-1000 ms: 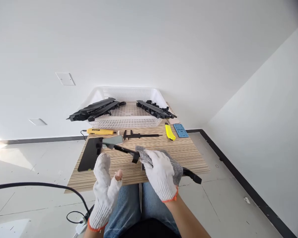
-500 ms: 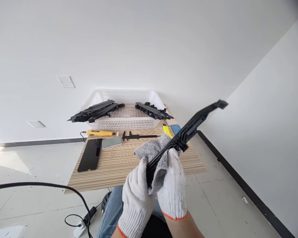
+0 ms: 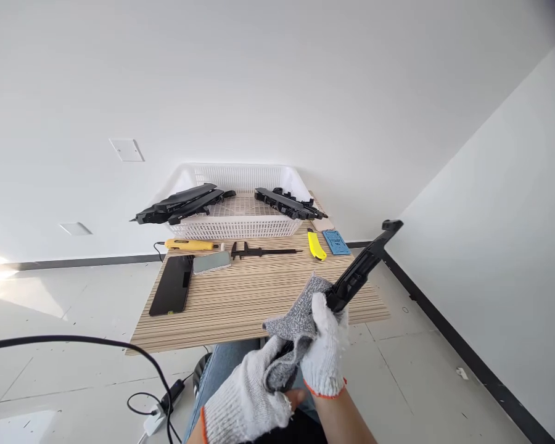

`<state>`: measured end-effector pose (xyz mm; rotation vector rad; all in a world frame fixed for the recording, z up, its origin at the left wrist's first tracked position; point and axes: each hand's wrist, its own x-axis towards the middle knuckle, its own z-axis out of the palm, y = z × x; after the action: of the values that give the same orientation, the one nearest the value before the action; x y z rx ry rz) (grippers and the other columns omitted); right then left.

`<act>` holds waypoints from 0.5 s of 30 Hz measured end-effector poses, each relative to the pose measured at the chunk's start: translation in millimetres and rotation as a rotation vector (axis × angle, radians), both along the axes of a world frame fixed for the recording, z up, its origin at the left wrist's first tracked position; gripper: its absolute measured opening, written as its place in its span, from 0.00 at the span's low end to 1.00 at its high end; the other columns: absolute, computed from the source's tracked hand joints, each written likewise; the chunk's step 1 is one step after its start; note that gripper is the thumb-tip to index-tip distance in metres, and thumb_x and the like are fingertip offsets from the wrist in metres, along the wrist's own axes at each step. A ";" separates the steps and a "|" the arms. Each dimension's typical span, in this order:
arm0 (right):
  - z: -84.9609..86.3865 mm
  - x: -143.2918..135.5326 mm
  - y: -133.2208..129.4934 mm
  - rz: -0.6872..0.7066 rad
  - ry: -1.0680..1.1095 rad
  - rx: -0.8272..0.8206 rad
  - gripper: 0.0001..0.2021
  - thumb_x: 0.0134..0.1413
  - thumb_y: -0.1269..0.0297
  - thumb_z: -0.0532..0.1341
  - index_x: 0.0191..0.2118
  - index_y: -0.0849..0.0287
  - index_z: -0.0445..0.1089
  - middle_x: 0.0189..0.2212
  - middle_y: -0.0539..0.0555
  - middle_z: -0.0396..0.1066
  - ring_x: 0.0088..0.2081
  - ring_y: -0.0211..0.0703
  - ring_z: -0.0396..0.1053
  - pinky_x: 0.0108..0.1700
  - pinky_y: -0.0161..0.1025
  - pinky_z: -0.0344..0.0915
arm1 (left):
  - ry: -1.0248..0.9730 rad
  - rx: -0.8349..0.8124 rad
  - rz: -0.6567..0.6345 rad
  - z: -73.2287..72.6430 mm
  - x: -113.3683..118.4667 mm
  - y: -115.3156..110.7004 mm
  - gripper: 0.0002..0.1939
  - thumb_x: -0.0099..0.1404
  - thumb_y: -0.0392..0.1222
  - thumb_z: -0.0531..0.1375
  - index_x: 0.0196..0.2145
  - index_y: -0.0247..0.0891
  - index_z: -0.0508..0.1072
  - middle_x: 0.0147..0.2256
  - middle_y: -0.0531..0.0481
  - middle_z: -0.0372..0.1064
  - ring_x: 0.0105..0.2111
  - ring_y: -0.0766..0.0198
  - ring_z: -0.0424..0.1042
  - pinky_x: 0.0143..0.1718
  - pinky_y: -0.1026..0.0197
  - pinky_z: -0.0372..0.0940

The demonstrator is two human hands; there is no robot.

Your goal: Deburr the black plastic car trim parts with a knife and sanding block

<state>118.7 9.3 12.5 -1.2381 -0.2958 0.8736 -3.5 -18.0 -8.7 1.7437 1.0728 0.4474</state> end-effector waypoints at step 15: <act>-1.4 -4.1 3.5 0.511 -0.599 -0.293 0.15 0.45 0.53 0.69 0.38 0.53 0.73 0.33 0.49 0.80 0.34 0.47 0.78 0.34 0.39 0.69 | -0.440 -0.549 -0.010 -56.5 -50.0 -22.5 0.37 0.53 0.71 0.64 0.47 0.35 0.78 0.43 0.39 0.78 0.45 0.46 0.74 0.52 0.48 0.70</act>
<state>114.6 12.8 11.1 -1.7260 -1.0265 0.9810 -53.4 -40.4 -65.3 1.0995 0.7724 0.4517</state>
